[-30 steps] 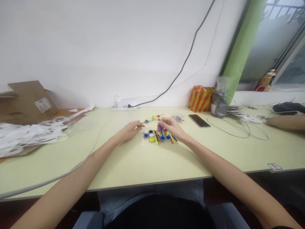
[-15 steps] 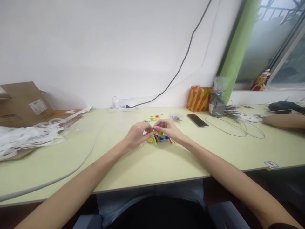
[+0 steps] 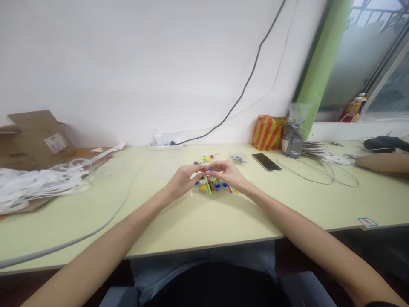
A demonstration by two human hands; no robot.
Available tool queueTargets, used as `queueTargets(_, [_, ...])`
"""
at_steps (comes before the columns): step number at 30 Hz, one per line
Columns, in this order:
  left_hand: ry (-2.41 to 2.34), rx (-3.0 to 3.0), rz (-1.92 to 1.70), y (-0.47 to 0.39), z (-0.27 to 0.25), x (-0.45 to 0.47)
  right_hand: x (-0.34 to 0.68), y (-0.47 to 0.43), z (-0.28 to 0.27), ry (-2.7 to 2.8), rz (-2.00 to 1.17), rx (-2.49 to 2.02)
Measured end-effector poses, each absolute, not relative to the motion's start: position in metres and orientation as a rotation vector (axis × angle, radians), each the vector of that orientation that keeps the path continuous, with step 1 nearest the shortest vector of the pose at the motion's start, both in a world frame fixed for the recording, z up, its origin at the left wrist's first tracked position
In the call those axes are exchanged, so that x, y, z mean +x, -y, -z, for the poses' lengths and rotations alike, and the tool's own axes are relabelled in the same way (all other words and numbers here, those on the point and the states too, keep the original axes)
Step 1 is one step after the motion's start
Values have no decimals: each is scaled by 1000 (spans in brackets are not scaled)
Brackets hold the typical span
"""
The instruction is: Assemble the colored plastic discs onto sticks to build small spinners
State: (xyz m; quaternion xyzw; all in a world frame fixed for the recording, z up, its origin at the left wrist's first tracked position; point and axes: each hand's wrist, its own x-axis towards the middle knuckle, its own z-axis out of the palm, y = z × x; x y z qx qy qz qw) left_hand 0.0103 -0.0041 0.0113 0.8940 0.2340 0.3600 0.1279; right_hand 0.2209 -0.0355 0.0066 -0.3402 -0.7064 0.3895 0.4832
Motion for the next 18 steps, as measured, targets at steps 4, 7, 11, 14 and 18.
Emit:
queueTargets(4, [-682,2466,-1111,6,-13,11,219,38,-9,1722,-973,-748])
queueTargets(7, [-667,2358,-1121,3,-13,10,217,37,-7,1709,-1003,-728])
queueTargets(11, [-705,2258,-1132,-3,-12,6,216,34,-4,1720,-1030,-739])
queueTargets(14, [-725,2237,-1143,-4,-12,3,215,34,-3,1728,-1052,-734])
queueTargets(18, [-737,2214,-1155,-2,-14,3,213,36,-2,1671,-1096,-697])
